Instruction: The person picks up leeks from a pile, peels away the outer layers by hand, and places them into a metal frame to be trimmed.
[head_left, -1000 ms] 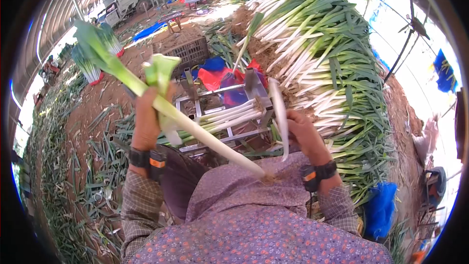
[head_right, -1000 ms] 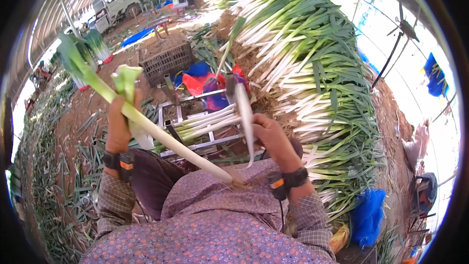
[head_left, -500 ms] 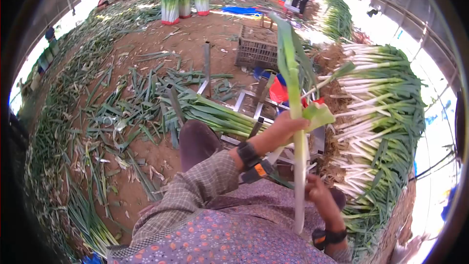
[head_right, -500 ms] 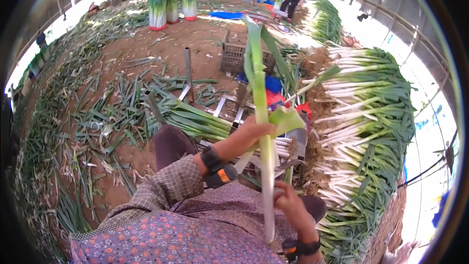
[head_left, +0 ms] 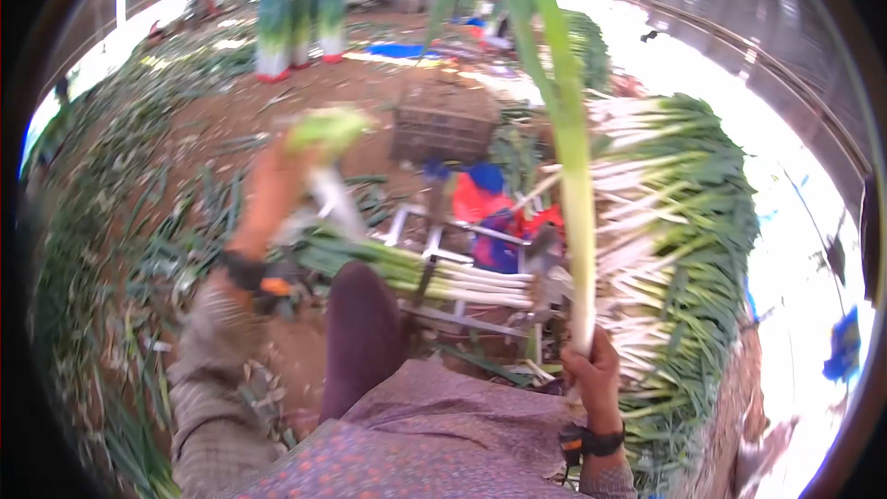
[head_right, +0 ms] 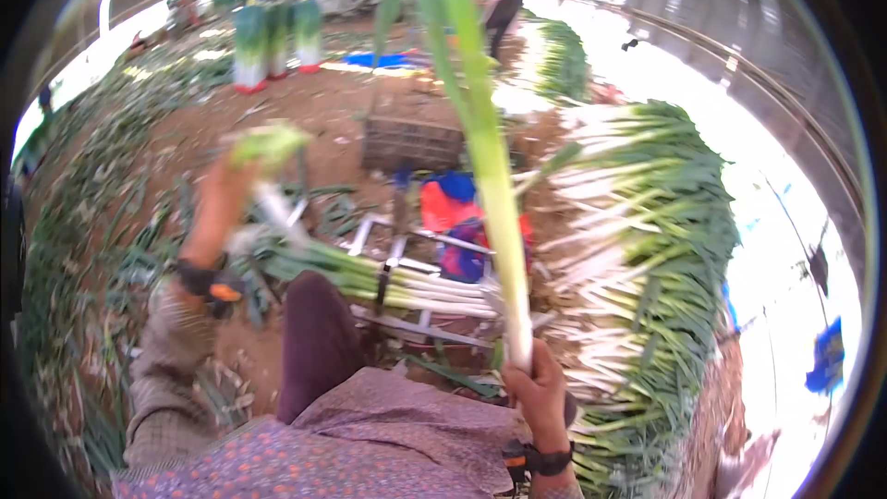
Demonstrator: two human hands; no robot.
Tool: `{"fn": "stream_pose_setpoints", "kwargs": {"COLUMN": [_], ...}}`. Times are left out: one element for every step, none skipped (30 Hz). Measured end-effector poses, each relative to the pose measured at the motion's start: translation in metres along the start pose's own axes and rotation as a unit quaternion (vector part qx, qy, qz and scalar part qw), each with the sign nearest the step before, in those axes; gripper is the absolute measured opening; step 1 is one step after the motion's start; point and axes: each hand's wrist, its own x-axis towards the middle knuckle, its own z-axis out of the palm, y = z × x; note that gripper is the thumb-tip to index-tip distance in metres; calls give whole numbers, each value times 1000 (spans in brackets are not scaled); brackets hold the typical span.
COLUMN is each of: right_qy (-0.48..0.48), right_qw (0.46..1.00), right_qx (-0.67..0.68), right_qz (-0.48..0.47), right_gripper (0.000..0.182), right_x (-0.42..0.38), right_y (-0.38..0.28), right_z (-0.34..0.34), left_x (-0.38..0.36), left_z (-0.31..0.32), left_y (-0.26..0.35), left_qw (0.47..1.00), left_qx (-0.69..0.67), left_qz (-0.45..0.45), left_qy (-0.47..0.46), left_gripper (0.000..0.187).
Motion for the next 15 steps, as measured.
{"fn": "stream_pose_setpoints", "kwargs": {"right_qy": [-11, -24, -23, -28, -36, -47, -60, -73, -87, -101, -107, -113, -118, -122, -116], "right_qw": [1000, 999, 999, 999, 998, 997, 996, 996, 995, 993, 992, 991, 990, 989, 990], "right_qx": [0, 28, 19, 10, 15, 22, 39, 45, 50, 53, 70, 73, 77, 81, 73], "right_qz": [-23, -34, -36, -38, -46, -55, -43, -38, -29, -21, -16, -14, -13, -12, -16], "right_gripper": [23, 27, 29, 30, 30, 30, 32, 32, 33, 33, 32, 30, 29, 27, 28], "right_x": [7, 10, 14, 17, 20, 25, 26, 27, 29, 32, 31, 31, 30, 29, 28], "right_y": [5, -1, -7, -9, -7, -7, -11, -12, -12, -14, -20, -23, -26, -27, -24], "right_z": [-6, -5, -4, -1, 1, 5, 13, 20, 27, 34, 42, 48, 52, 55, 56], "left_x": [8, 11, 2, -8, -8, -6, -4, -2, -2, -7, -16, -17, -21, -22, -22], "left_z": [-33, -42, -46, -43, -36, -30, -28, -21, -13, -11, 23, 19, 38, 50, 57], "left_y": [-20, -68, -118, -145, -140, -137, -129, -91, -30, 31, 57, 112, 140, 167, 185], "left_qw": [963, 984, 990, 944, 954, 960, 964, 998, 973, 929, 860, 817, 741, 708, 671], "left_qx": [-143, -73, 123, 316, 272, 230, 189, 5, -179, -311, -494, -548, -639, -668, -694], "left_qz": [-227, -161, -62, 34, 48, 62, 75, -29, -135, -152, -45, -30, -12, -4, 5], "left_qy": [-23, -2, 40, 88, 117, 147, 170, 58, -59, -133, -121, -175, -204, -232, -259], "left_gripper": [42, 51, 53, 54, 53, 52, 51, 52, 54, 56, 58, 58, 52, 43, 34]}}
